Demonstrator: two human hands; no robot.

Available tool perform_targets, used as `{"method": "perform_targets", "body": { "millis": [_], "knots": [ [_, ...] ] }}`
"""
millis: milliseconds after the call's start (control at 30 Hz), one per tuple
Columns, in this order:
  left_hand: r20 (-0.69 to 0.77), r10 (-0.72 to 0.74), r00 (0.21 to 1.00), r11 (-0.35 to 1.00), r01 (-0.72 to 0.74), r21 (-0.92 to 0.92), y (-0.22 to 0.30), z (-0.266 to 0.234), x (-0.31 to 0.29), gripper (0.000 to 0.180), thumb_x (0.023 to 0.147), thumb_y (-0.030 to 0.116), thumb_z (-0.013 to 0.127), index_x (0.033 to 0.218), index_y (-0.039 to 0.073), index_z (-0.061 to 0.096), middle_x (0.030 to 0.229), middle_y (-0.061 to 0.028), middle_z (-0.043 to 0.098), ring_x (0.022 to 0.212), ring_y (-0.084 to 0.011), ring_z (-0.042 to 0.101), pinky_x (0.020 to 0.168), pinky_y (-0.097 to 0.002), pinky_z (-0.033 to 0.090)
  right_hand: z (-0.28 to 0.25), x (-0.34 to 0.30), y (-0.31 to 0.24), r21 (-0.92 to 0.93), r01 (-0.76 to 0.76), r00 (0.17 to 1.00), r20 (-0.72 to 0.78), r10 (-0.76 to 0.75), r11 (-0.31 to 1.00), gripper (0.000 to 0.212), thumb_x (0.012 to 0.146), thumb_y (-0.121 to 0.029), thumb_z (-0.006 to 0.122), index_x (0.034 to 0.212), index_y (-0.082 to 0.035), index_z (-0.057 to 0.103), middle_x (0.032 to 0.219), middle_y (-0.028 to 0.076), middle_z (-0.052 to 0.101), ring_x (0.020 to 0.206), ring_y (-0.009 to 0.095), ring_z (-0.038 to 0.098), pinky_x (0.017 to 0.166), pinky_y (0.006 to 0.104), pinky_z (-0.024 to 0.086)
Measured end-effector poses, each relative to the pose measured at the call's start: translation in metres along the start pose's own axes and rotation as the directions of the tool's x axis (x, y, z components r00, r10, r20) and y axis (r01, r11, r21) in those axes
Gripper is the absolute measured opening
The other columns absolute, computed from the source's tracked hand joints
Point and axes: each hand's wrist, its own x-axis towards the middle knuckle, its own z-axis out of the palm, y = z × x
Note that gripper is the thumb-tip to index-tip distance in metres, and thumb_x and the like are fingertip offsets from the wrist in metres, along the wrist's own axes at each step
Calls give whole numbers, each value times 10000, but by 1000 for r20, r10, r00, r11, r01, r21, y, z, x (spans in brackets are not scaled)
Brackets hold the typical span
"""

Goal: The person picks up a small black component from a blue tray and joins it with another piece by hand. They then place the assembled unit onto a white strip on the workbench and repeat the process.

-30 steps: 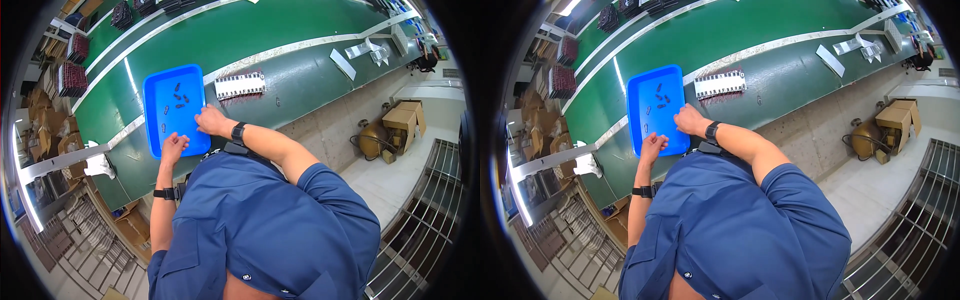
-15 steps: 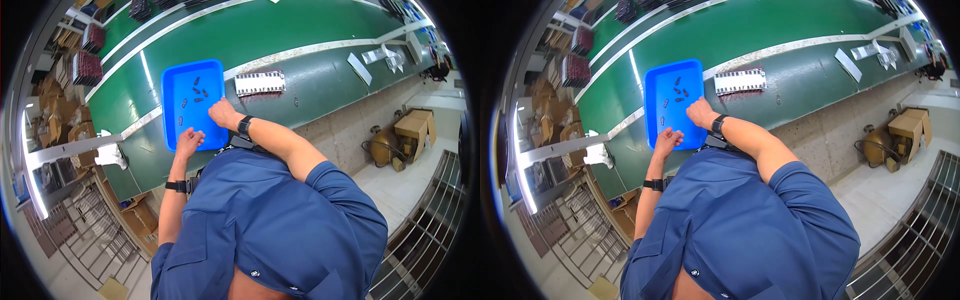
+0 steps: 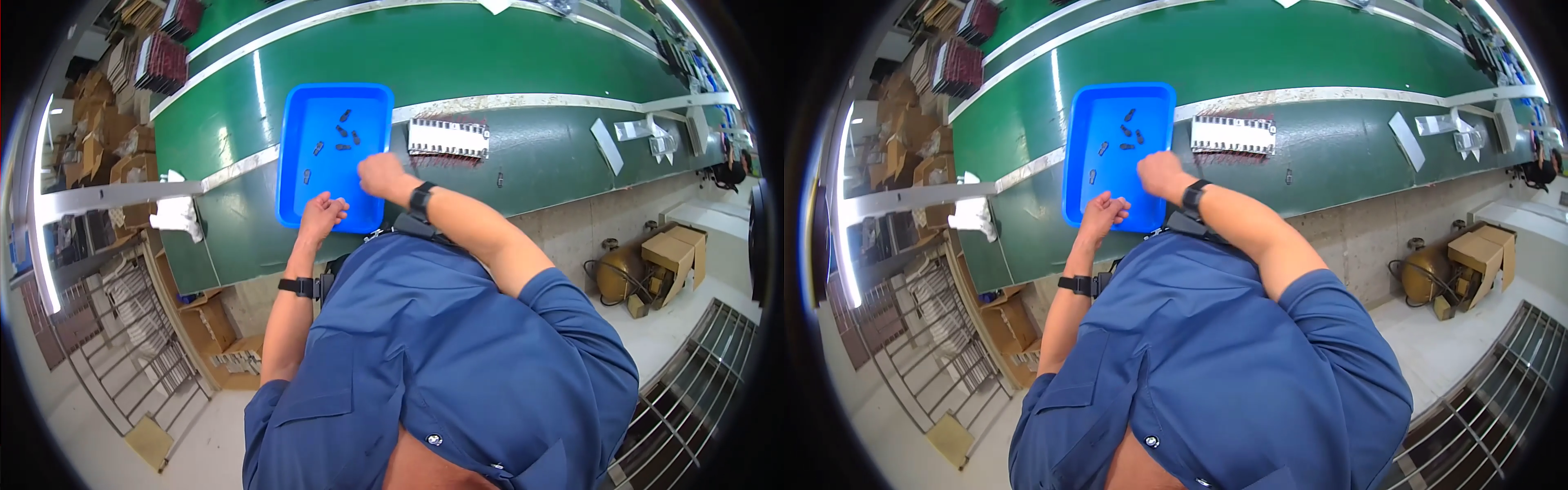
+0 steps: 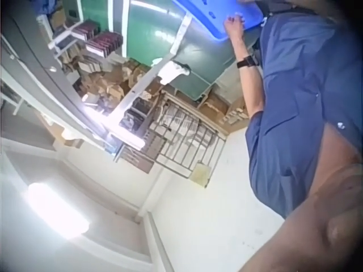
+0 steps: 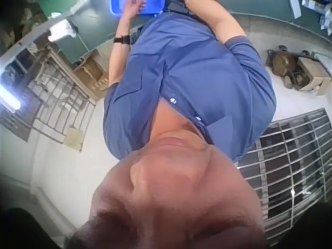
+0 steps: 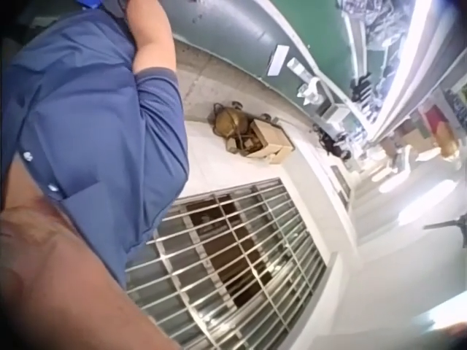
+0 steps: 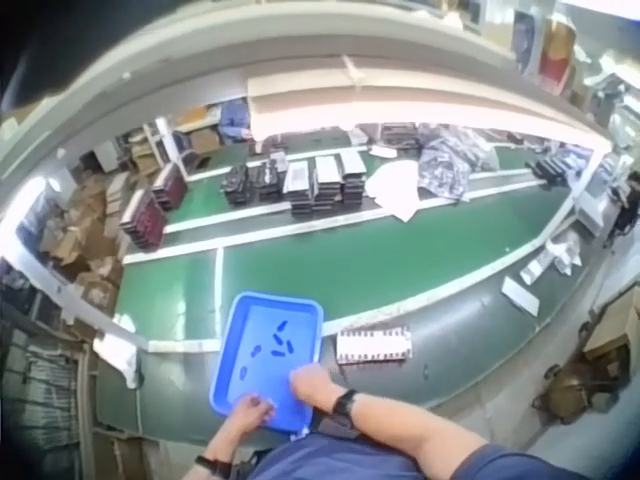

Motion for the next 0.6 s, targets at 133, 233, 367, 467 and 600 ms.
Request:
{"method": "perform_targets", "body": {
  "millis": [133,233,367,467,600],
  "knots": [
    [-12,-9,1000,1000,9,5,-3,-5,-8,199,941,180,639,985,-2,571,908,-76,708,717,-93,628,595,-226,482,19,12,-25,-60,95,995,-13,-96,994,117,761,-140,637,755,-123,753,804,126,732,755,283,726,620,397,561],
    [-52,6,999,1000,-7,-15,1,-3,-9,198,941,185,645,985,2,583,904,-77,706,719,-96,632,590,-227,482,25,11,-20,24,63,994,-90,-61,998,107,757,-139,638,731,-127,742,789,120,731,742,275,724,611,403,556],
    [-78,-1,997,1000,-2,-31,1,1,-6,187,937,179,654,982,11,585,890,-66,702,716,-95,632,599,-226,490,26,10,-13,68,96,990,-114,-88,993,90,741,-163,657,697,-119,722,766,129,723,716,281,717,596,412,546],
    [-132,-17,991,999,11,-51,5,11,6,181,928,168,666,1000,28,580,892,-67,705,738,-111,655,617,-222,518,20,4,-7,88,130,983,-141,-117,988,101,726,-187,676,685,-101,711,753,146,713,704,303,708,594,422,542],
    [-95,-33,995,978,13,-206,26,23,9,175,923,165,680,943,31,569,867,-53,690,762,-111,662,617,-216,514,-7,-7,-5,179,217,965,-189,-183,960,189,718,-240,699,689,-54,681,721,180,684,686,360,681,600,461,532]
  ]
}}
